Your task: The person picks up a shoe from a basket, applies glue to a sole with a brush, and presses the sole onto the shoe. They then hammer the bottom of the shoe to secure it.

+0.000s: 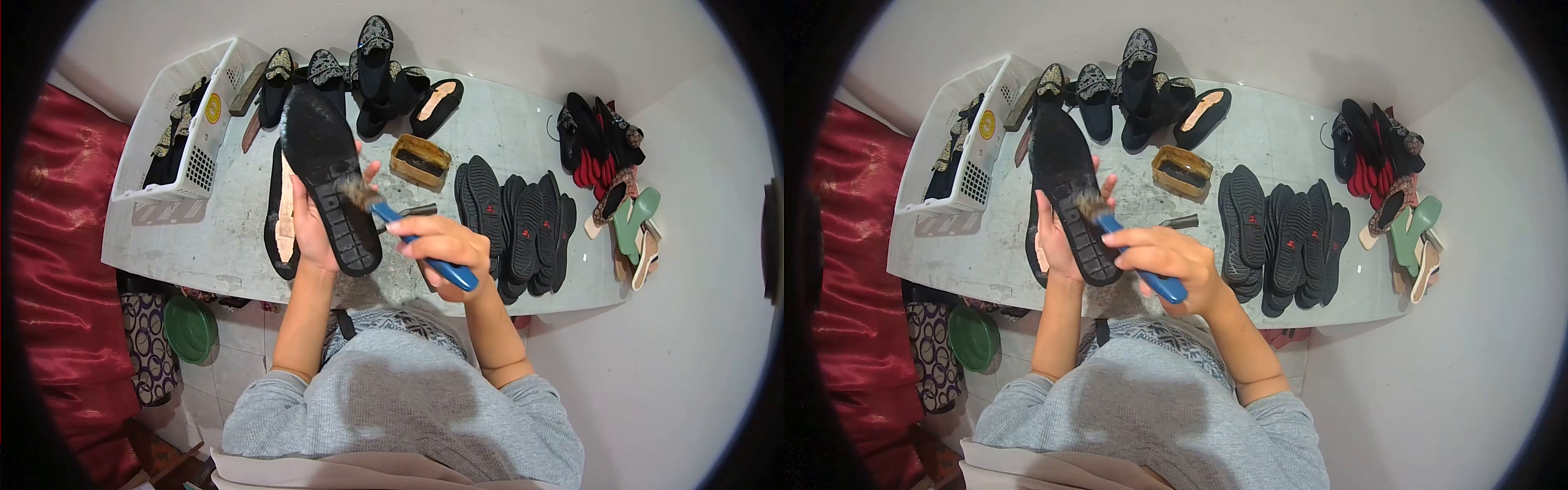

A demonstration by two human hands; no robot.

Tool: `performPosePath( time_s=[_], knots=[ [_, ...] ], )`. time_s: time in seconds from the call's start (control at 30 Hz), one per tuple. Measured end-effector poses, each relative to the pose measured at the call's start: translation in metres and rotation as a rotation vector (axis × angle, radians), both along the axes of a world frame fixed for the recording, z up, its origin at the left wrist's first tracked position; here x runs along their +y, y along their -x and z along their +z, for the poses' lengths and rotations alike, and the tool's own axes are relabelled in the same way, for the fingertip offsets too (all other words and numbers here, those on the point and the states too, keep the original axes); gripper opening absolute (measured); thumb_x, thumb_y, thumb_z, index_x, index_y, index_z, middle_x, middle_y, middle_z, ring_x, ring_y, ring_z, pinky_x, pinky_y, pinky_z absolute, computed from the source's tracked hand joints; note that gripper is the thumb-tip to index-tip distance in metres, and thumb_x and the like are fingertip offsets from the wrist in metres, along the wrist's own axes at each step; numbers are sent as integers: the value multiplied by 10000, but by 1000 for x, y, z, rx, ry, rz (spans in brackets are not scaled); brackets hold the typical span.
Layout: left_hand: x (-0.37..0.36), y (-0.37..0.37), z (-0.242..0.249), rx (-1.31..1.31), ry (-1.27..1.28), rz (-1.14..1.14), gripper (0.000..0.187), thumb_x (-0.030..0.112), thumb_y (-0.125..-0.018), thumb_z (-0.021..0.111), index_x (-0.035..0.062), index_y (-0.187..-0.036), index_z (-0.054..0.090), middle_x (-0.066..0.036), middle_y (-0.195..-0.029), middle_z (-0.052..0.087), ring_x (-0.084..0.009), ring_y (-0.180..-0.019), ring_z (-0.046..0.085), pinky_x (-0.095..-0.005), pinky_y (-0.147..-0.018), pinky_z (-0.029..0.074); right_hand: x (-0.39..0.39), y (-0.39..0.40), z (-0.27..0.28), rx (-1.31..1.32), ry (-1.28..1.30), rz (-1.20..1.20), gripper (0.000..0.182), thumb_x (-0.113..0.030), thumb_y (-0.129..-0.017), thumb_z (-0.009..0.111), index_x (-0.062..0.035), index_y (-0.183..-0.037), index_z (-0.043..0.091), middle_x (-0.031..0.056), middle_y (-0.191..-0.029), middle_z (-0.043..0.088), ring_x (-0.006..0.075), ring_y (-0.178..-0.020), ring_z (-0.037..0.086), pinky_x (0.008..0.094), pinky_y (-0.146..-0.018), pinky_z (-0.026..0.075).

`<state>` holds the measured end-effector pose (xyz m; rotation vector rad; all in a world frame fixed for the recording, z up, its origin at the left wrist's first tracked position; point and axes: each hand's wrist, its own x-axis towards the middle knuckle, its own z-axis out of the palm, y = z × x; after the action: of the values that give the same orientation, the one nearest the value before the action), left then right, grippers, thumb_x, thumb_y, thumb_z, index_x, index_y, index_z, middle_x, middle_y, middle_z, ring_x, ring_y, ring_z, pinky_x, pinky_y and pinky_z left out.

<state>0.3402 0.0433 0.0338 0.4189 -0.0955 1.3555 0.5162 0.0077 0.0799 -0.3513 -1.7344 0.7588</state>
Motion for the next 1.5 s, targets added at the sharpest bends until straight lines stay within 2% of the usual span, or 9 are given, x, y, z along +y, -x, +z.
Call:
performPosePath(
  time_s=[0.17, 0.6, 0.77, 0.83, 0.9, 1.03, 1.1, 1.4, 1.5],
  knots=[
    [-5, -7, 4, -47, 77, 13, 631, 522, -939, 219, 95, -1402, 256, -135, -1438, 262, -305, -1322, 261, -444, -1056, 306, 9, 14, -8, -110, -101, -72, 171, -151, -768, 632, -33, -891, 616, 153, -1021, 628, 285, -792, 621, 325, -663, 489],
    [-5, 4, -2, -123, 124, 15, 635, 508, -946, 207, 58, -1392, 259, -163, -1411, 295, -319, -1275, 344, -403, -976, 422, -24, 1, -29, -81, -29, -4, 186, -192, -771, 636, -10, -805, 612, 139, -894, 655, 221, -623, 579, 291, -559, 463],
    [-5, 2, -5, 6, 74, 10, 654, 528, -941, 182, 59, -1389, 265, -150, -1400, 322, -320, -1231, 401, -406, -959, 433, -22, -6, -27, -85, 17, 13, 224, -233, -800, 626, -12, -834, 613, 141, -898, 658, 229, -647, 596, 289, -565, 468],
    [-8, -3, -5, 62, 39, 3, 666, 536, -936, 196, 54, -1393, 250, -153, -1416, 291, -317, -1222, 410, -413, -951, 439, -17, -4, -18, 21, -88, -131, 332, -340, -882, 550, -13, -835, 580, 188, -878, 648, 235, -662, 624, 304, -555, 484],
    [-13, -9, -3, 229, 58, 47, 694, 558, -925, 206, 50, -1398, 232, -158, -1428, 269, -322, -1199, 432, -419, -928, 454, -12, 0, -7, -18, -143, -177, 316, -326, -883, 552, -13, -847, 578, 195, -896, 644, 238, -673, 624, 316, -568, 492],
    [-21, -12, 1, 180, 18, -74, 701, 563, -924, 197, 46, -1395, 237, -166, -1418, 288, -309, -1185, 456, -407, -908, 469, -2, 8, -4, -144, -270, -148, 215, -198, -792, 637, -32, -925, 608, 170, -1025, 625, 251, -748, 626, 322, -603, 490],
    [-21, -12, 5, 238, 67, 16, 683, 566, -929, 178, 38, -1303, 399, -165, -1261, 493, -276, -1008, 590, -393, -924, 453, -2, 10, -4, -221, -302, -116, 199, -176, -775, 642, -32, -908, 606, 170, -1001, 629, 262, -765, 626, 322, -620, 496],
    [-21, -5, 13, 264, 38, 133, 659, 526, -944, 178, 25, -1309, 402, -148, -1261, 495, -303, -1207, 443, -375, -978, 413, 0, -11, -7, 110, -122, -267, 315, -327, -886, 552, -14, -898, 589, 197, -967, 633, 269, -729, 635, 326, -643, 505],
    [-20, -9, 5, 159, 92, 116, 666, 540, -938, 185, 33, -1314, 395, -173, -1270, 478, -304, -1169, 478, -372, -951, 435, 2, -5, -4, -24, -149, -232, 208, -201, -818, 614, -15, -911, 602, 179, -1011, 627, 270, -785, 635, 314, -667, 507]
  ],
)
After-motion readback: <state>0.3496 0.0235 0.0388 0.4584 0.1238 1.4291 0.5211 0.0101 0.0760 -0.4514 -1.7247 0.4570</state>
